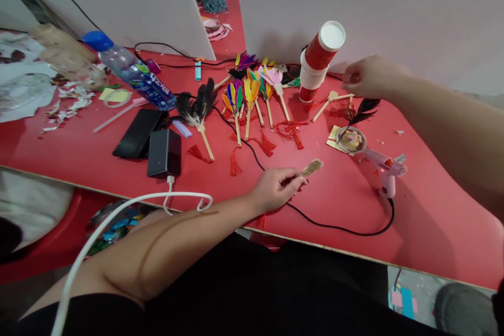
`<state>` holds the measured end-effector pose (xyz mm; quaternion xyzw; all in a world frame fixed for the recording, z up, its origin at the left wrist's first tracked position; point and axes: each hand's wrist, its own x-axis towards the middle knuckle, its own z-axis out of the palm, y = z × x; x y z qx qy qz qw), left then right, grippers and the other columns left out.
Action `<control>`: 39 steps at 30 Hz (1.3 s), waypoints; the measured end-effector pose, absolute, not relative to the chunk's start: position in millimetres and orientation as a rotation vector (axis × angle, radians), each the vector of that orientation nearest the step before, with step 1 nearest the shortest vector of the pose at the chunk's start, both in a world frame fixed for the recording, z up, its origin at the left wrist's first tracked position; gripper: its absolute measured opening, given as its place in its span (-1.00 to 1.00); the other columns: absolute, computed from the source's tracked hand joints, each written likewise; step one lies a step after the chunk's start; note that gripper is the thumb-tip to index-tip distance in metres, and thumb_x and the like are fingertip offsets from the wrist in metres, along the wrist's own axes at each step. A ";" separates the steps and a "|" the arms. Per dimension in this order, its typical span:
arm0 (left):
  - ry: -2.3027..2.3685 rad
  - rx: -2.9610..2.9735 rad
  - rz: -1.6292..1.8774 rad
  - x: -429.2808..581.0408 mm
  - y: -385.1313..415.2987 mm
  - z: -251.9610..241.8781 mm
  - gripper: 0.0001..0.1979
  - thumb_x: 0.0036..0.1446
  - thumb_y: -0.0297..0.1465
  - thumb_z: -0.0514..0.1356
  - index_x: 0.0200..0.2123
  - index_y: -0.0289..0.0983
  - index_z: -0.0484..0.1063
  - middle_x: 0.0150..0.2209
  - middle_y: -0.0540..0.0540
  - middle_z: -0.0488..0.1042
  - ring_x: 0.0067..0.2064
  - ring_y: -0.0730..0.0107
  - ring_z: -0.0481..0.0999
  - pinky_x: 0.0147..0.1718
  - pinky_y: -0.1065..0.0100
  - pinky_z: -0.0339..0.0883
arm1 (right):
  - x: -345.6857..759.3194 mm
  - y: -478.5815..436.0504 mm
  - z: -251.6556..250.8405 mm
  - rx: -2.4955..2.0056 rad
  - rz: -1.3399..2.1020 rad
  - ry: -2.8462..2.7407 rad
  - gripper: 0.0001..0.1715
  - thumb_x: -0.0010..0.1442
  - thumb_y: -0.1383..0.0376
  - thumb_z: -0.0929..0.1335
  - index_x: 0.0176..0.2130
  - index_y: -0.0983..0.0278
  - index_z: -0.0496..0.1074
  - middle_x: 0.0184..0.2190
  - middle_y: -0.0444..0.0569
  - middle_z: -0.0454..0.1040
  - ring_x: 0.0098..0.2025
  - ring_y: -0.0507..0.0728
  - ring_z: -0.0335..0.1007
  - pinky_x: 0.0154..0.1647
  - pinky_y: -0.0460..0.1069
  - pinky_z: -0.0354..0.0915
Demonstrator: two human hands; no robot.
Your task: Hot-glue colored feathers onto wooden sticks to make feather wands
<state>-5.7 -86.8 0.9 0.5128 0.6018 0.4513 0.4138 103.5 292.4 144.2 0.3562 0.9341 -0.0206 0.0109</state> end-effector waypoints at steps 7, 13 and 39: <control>1.517 1.316 1.118 -6.5 -87.0 -1.2 -0.63 0.58 -0.11 0.28 -0.02 -0.21 0.84 -0.27 -0.12 0.80 -0.26 0.22 0.74 -0.21 0.30 0.55 | 100.7 262.2 166.9 1.340 -0.268 2.761 -0.82 0.65 0.31 0.51 0.06 0.40 0.74 -0.01 0.15 0.77 -0.25 -0.01 0.29 -0.11 0.11 0.22; 1.516 1.292 1.139 -6.5 -86.9 -2.9 -0.61 0.59 -0.10 0.28 -0.01 -0.24 0.82 -0.27 -0.14 0.78 -0.27 0.25 0.72 -0.24 0.32 0.52 | 99.1 247.3 167.6 1.292 -0.110 2.856 -0.80 0.64 0.25 0.50 0.00 0.35 0.71 -0.05 0.14 0.76 -0.26 0.02 0.32 -0.19 0.12 0.18; 1.537 0.891 1.521 22.4 -80.7 17.9 -0.53 0.45 0.10 0.46 -0.08 -0.22 0.73 -0.17 -0.14 0.76 -0.11 0.18 0.74 0.07 0.17 0.70 | 165.4 22.8 12.2 0.843 -2.596 2.362 -0.43 0.24 -0.06 0.68 -0.04 0.15 0.47 -0.38 -0.25 0.50 -0.47 0.01 0.36 -0.44 -0.05 0.31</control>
